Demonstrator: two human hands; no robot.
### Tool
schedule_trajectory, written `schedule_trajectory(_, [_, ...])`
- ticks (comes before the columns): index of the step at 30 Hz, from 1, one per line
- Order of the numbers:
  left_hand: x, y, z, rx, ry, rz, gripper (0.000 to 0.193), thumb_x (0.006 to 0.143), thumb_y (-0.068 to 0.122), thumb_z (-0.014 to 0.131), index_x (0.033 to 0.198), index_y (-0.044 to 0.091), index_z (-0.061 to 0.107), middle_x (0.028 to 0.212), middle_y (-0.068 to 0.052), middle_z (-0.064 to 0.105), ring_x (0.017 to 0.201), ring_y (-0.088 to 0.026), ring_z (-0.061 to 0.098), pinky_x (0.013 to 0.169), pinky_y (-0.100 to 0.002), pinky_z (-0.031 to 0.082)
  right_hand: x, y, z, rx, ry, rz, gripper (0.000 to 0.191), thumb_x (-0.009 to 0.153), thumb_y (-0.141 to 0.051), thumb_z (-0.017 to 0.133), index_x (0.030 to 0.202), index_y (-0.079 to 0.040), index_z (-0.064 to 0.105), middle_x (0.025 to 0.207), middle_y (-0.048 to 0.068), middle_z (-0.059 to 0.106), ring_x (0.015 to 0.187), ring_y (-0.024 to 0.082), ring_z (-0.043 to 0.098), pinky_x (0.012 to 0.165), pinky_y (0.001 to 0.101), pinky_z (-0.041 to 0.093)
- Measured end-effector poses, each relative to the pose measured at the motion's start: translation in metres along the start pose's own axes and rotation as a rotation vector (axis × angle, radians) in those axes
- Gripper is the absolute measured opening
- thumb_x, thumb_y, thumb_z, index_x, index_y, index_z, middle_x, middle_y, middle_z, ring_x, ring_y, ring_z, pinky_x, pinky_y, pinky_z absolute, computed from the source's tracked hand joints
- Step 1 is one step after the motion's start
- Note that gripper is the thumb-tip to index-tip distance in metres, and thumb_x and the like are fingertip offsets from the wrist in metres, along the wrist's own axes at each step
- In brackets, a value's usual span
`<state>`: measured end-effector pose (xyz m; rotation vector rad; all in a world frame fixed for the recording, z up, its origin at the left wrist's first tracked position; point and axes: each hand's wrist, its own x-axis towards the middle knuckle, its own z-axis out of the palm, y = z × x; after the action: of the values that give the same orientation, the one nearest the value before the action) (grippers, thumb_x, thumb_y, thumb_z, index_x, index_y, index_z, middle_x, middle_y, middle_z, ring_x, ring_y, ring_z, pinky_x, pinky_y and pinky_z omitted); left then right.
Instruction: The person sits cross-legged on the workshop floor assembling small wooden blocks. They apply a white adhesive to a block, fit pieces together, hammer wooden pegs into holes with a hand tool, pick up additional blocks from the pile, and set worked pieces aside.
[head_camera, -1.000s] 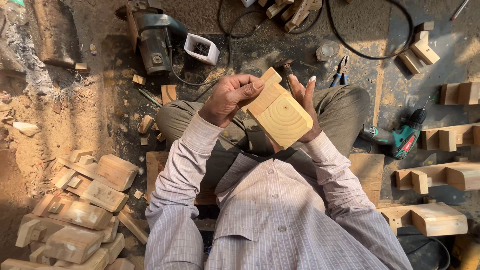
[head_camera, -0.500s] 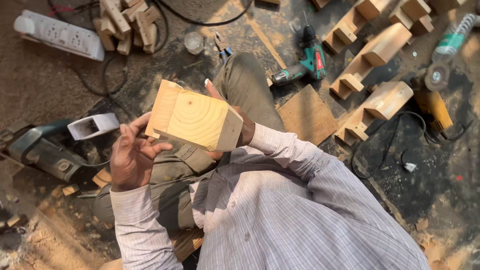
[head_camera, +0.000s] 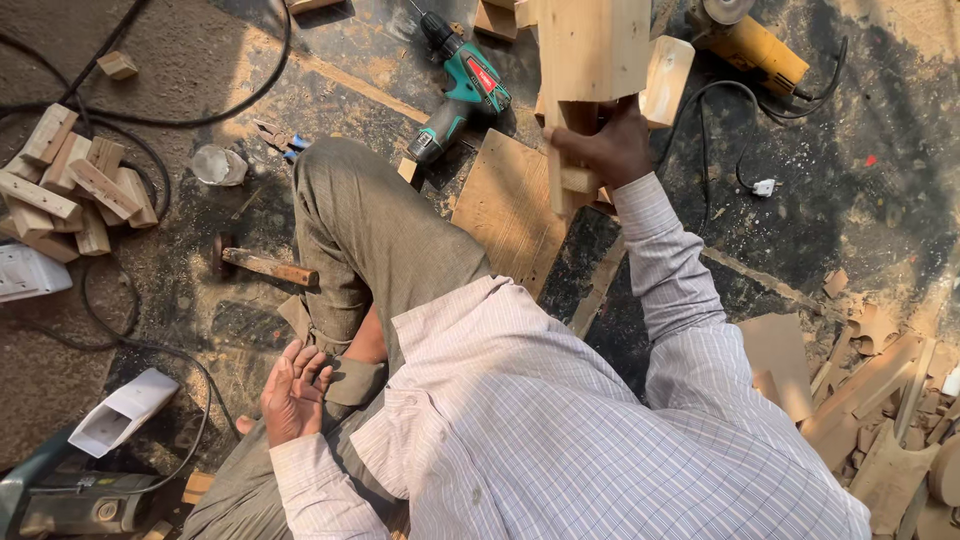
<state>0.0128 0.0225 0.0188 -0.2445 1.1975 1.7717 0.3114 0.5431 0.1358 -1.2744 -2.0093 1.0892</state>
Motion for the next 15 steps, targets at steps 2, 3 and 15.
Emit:
schedule_trajectory(2, [-0.001,-0.004,-0.01,-0.028,0.037,0.013,0.056,0.106,0.029,0.065,0.145,-0.008,0.048,0.124,-0.018,0.065,0.113,-0.027,0.066,0.091,-0.041,0.058,0.023,0.029,-0.023,0.073,0.056,0.053,0.093,0.073,-0.036,0.097,0.137,0.006,0.044,0.124,0.019,0.067,0.106,0.026,0.075,0.089,0.0354,0.066])
schedule_trajectory(3, [-0.001,-0.006,-0.013,-0.025,0.052,0.021,0.055,0.106,0.028,0.065,0.145,-0.007,0.048,0.124,-0.017,0.065,0.114,-0.027,0.065,0.091,-0.041,0.058,0.036,0.042,-0.032,0.116,0.078,0.035,0.092,0.076,-0.035,0.098,0.138,0.008,0.046,0.126,0.02,0.067,0.11,0.027,0.075,0.093,0.0356,0.066])
schedule_trajectory(15, [0.0,-0.009,-0.007,0.069,0.245,0.033,0.05,0.105,0.024,0.065,0.143,-0.007,0.052,0.122,-0.016,0.067,0.112,-0.025,0.067,0.094,-0.04,0.057,0.185,0.078,-0.097,0.16,0.116,0.235,0.054,0.072,-0.027,0.098,0.108,0.003,0.07,0.103,0.011,0.076,0.087,0.023,0.077,0.079,0.0352,0.067])
